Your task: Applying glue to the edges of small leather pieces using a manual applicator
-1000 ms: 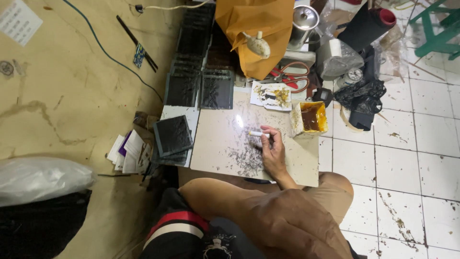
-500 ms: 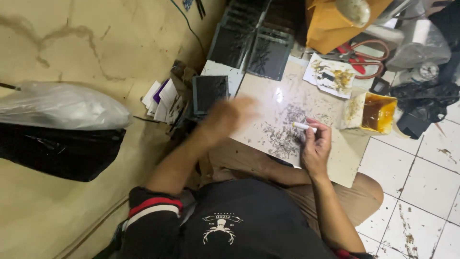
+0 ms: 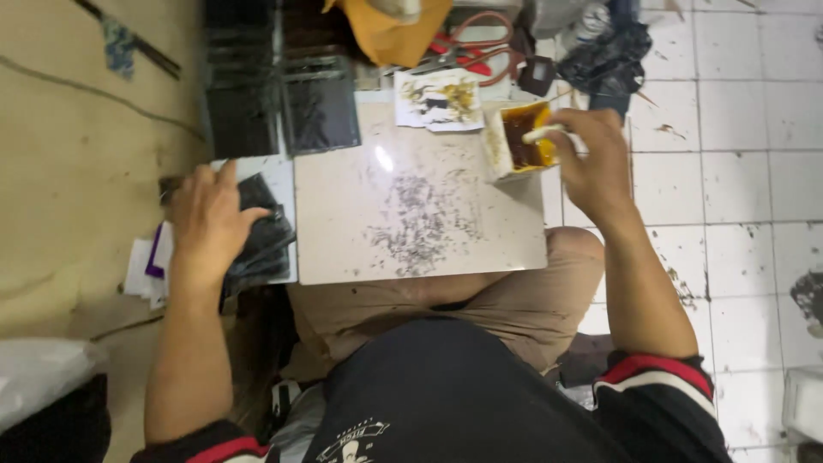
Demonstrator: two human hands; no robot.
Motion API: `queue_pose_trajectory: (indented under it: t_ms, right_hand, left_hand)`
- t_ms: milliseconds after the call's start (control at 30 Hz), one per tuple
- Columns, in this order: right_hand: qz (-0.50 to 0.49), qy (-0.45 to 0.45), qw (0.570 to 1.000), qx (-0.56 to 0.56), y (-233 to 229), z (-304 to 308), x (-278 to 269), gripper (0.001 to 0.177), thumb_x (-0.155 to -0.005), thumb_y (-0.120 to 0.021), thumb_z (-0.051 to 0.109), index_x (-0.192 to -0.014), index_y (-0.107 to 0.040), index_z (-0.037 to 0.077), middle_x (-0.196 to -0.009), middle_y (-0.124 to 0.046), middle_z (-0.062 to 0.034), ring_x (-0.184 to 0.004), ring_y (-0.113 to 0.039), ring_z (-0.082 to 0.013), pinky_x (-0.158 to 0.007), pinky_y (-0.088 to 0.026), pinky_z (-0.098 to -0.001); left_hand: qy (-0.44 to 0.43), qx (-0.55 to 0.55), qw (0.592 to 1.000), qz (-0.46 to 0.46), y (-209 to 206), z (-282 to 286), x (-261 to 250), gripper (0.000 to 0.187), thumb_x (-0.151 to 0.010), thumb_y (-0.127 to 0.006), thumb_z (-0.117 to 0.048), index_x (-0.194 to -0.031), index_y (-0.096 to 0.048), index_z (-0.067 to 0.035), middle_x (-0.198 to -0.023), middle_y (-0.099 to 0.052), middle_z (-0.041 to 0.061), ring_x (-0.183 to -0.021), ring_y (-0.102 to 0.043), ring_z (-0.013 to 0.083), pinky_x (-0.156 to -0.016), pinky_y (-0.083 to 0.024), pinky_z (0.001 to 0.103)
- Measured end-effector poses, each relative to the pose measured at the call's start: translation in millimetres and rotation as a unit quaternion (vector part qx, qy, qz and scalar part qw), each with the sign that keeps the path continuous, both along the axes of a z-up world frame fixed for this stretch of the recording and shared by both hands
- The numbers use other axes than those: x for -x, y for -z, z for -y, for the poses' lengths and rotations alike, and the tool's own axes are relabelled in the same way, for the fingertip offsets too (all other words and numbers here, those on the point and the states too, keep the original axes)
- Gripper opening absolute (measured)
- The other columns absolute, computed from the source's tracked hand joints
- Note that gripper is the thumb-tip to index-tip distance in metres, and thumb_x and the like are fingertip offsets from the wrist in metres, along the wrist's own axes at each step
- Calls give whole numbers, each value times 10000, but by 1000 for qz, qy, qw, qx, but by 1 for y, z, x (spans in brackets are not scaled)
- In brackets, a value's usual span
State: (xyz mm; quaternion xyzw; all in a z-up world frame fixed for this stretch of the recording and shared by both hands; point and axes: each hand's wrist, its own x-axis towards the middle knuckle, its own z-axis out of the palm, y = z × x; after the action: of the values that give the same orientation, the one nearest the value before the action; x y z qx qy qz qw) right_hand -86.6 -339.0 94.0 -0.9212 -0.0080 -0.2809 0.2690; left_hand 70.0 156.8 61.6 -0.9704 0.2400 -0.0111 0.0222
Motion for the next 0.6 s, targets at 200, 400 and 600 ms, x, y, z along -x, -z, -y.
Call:
queue_pose_trajectory:
  t_ms: [200,400,600]
  right_hand:
    - [-57,-32,986,155,15,1,-29,123,-1093,-630,275,-1156,-728,236,-1009,-757,15,-1017,-603,-250,-893,-402,-373]
    - [-164,-33,965,201,9,-6,-39,266,-1141,-492,300,-1272,-721,268,-999,-767,3,-1039,-602,-247,-880,-402,-381]
    - [-280,-74,951,106,-8,12,-39,139,-1059,-625,232,-1129,-737,189,-935,-722,-148,-1048,-614,-363,-889,-419,-450]
  left_hand:
    - [19,147,985,-87,-109,42,62,293,-1019,-675,-366,-1102,-715,-88,-953,-637,132,-888,-697,405,-770,-551,491]
    - [-11,474,857,-201,-73,95,79,175,-964,-740,-74,-1132,-691,-63,-871,-760,133,-655,-665,168,-588,-557,331]
    - [-67,483,838,-246,-50,109,70,393,-998,-588,29,-1385,-528,-9,-1313,-581,388,-1253,-516,565,-967,-495,655]
